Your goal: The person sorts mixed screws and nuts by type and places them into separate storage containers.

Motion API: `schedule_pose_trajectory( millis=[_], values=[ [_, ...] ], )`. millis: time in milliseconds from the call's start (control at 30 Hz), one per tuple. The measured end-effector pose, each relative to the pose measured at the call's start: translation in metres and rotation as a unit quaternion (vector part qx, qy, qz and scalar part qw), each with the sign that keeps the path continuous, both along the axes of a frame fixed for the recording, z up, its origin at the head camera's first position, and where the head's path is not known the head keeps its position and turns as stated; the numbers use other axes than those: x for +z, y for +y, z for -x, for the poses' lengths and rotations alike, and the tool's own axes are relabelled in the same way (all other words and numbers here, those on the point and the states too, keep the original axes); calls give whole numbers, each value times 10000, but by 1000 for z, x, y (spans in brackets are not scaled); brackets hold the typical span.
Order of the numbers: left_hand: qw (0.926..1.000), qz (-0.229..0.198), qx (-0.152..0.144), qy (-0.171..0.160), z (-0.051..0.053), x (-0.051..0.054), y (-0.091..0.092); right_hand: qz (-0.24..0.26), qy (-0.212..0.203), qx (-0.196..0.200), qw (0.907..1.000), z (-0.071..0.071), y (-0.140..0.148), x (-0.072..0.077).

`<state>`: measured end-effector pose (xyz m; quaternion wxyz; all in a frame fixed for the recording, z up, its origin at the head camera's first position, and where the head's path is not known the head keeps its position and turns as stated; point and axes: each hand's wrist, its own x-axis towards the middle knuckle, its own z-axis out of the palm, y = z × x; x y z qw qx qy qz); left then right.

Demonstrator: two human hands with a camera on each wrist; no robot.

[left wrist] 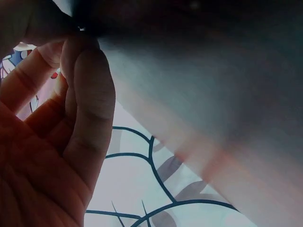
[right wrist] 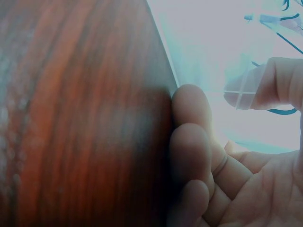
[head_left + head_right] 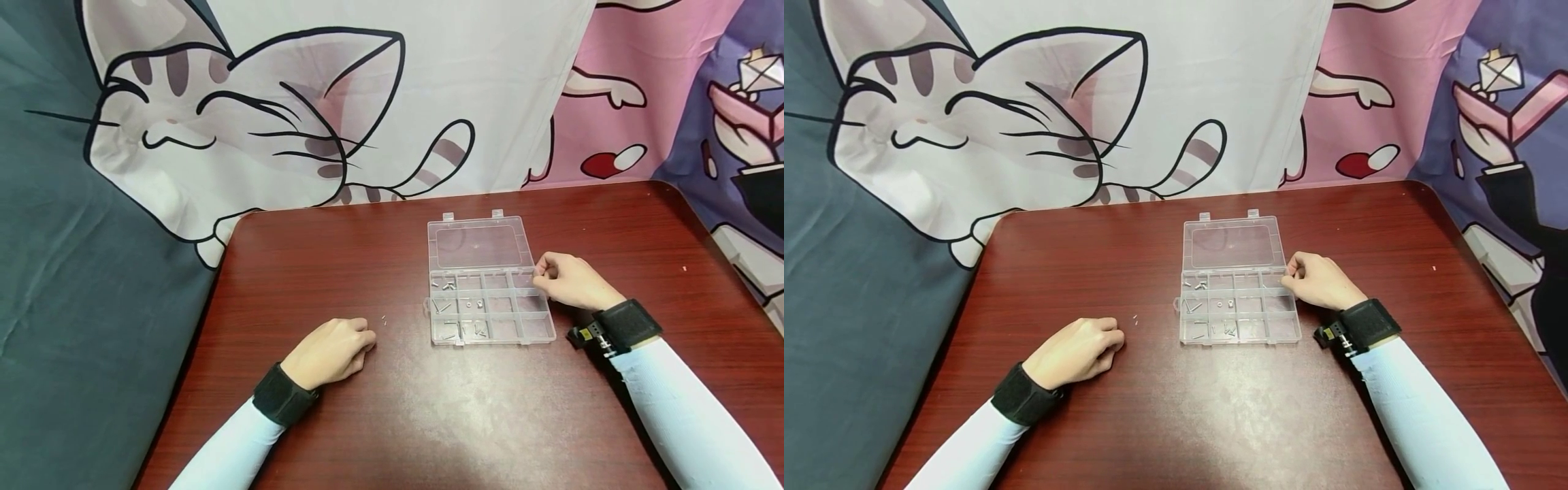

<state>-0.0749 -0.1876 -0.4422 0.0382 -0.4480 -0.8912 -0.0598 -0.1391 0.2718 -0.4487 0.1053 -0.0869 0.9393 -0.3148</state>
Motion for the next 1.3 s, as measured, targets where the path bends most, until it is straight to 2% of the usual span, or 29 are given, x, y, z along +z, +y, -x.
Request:
schedule_pose_trajectory(
  millis=[200,433,800,933,1133,1300],
  values=[
    [9998,70,-112,-124,5,0,1,-7,1,-1,10000,1,1,-1],
    [9995,76,-200,-211,11,5,4,-48,103,-22,9999,1,3,-3],
    [9984,-228,-519,28,25,18,25,-9,104,7,9999,1,3,-2],
    [9977,-270,-608,96,34,22,38,-8,77,12,10000,1,3,-2],
    [9964,-337,-746,231,53,27,59,19,74,38,10000,1,3,-2],
    [9957,-444,-804,82,70,30,77,-3,56,41,10000,2,2,-1]
  ],
)
